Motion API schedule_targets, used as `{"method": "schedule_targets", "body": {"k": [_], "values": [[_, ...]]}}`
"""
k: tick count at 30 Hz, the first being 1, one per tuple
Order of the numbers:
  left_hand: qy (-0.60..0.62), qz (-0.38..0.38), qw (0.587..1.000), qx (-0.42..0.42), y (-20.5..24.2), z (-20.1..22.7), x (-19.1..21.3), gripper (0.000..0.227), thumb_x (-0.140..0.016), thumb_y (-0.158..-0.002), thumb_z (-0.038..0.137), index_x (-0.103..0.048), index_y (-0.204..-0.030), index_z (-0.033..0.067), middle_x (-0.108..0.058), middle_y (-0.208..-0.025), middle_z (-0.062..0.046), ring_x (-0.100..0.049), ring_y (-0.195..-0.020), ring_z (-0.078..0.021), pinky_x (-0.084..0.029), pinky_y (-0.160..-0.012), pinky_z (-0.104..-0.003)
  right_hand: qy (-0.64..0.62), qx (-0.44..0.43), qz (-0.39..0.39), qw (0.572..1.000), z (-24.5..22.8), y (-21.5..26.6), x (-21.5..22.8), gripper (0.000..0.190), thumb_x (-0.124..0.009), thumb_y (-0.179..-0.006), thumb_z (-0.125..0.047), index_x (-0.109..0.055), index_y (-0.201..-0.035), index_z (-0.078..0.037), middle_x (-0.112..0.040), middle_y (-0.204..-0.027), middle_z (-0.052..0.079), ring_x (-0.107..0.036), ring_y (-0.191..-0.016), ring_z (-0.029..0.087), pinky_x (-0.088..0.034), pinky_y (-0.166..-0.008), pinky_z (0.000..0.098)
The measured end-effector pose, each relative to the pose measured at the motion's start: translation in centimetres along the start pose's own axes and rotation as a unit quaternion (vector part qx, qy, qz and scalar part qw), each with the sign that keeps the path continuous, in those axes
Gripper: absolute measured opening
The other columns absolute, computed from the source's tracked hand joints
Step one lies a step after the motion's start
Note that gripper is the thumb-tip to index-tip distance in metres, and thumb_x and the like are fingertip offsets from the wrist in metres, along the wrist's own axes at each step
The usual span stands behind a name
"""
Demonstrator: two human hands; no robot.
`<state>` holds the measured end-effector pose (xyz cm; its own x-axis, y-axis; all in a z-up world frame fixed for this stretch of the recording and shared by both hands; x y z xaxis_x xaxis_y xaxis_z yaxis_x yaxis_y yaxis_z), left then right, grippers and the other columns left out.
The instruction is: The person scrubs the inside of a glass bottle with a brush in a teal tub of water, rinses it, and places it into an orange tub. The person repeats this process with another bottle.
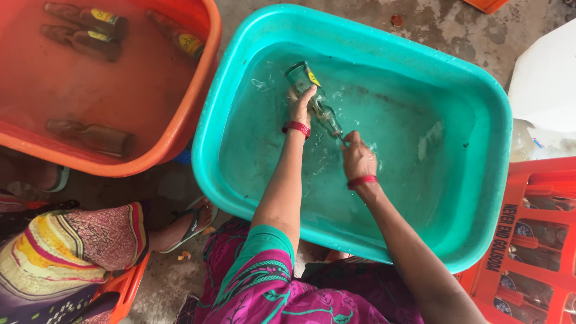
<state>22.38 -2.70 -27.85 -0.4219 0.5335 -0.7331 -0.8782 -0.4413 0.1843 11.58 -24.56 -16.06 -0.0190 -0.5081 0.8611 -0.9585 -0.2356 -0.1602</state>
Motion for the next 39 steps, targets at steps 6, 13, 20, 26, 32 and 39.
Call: {"method": "schedule_targets", "body": {"k": [6, 13, 20, 26, 32, 39], "values": [[-0.073, 0.144, 0.986, -0.030, -0.2, 0.1, 1.9, 0.120, -0.096, -0.065, 0.025, -0.022, -0.156, 0.0002, -0.051, -0.142, -0.016, -0.053, -0.127, -0.0289, -0.046, -0.108, -0.046, 0.099, 0.006, -0.021, 0.995, 0.8, -0.1, 1.5, 0.008, -0.058, -0.104, -0.018, -0.064, -0.103, -0.013, -0.070, -0.082, 0.016, -0.067, -0.074, 0.040, -0.050, -0.064, 0.0527], [-0.023, 0.062, 0.997, 0.043, -0.1, -0.8, 2.6, 0.128, -0.093, -0.064, 0.030, -0.015, -0.160, -0.0041, -0.054, -0.140, -0.020, -0.053, -0.125, -0.0306, -0.043, -0.104, -0.046, -0.459, -0.264, -0.358, 0.769, 4.6, 1.6, -9.7, 0.018, -0.055, -0.114, -0.020, -0.066, -0.111, -0.006, -0.049, -0.072, 0.012, -0.035, -0.057, 0.029, -0.028, -0.050, 0.0431], [-0.116, 0.122, 0.984, -0.064, -0.8, 0.0, 2.4, 0.123, -0.093, -0.079, 0.038, -0.012, -0.163, 0.0010, -0.038, -0.157, -0.014, -0.041, -0.144, -0.0267, -0.032, -0.120, -0.045, 0.083, 0.019, -0.065, 0.994, -0.3, -0.5, -1.8, 0.015, -0.051, -0.102, -0.015, -0.062, -0.111, -0.008, -0.072, -0.092, 0.022, -0.068, -0.079, 0.046, -0.050, -0.064, 0.0550], [-0.107, 0.053, 0.992, 0.042, -0.3, 1.6, 1.4, 0.102, -0.090, -0.071, 0.037, -0.036, -0.153, 0.0062, -0.055, -0.140, -0.016, -0.059, -0.119, -0.0264, -0.052, -0.083, -0.042, -0.055, -0.031, -0.091, 0.994, -0.6, -0.5, 0.4, 0.015, -0.055, -0.102, -0.019, -0.069, -0.098, -0.015, -0.066, -0.071, 0.010, -0.064, -0.064, 0.027, -0.049, -0.059, 0.0416], [0.000, -0.008, 0.995, 0.096, 2.4, 2.2, -1.9, 0.063, -0.087, -0.077, 0.027, -0.051, -0.124, 0.0082, -0.067, -0.105, -0.011, -0.069, -0.082, -0.0251, -0.057, -0.061, -0.037, -0.566, -0.345, -0.299, 0.687, 0.0, 1.7, -5.4, 0.018, -0.049, -0.105, -0.023, -0.057, -0.094, -0.012, -0.029, -0.059, -0.010, -0.022, -0.045, 0.006, -0.019, -0.039, 0.0264], [-0.036, -0.011, 0.999, 0.005, 1.3, 3.0, -1.1, 0.074, -0.092, -0.072, 0.025, -0.047, -0.128, 0.0069, -0.060, -0.103, -0.009, -0.062, -0.082, -0.0239, -0.058, -0.066, -0.046, -0.254, -0.238, -0.175, 0.921, -0.4, 1.0, -4.3, 0.020, -0.052, -0.103, -0.025, -0.067, -0.096, -0.013, -0.056, -0.061, 0.002, -0.054, -0.049, 0.012, -0.048, -0.045, 0.0328]]}}
Point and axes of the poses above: each hand's wrist, its own y-axis away from the middle knuckle, its own x-axis out of the back of the hand, z = x × y, the point moved 7 cm from there along -y, towards the middle knuckle
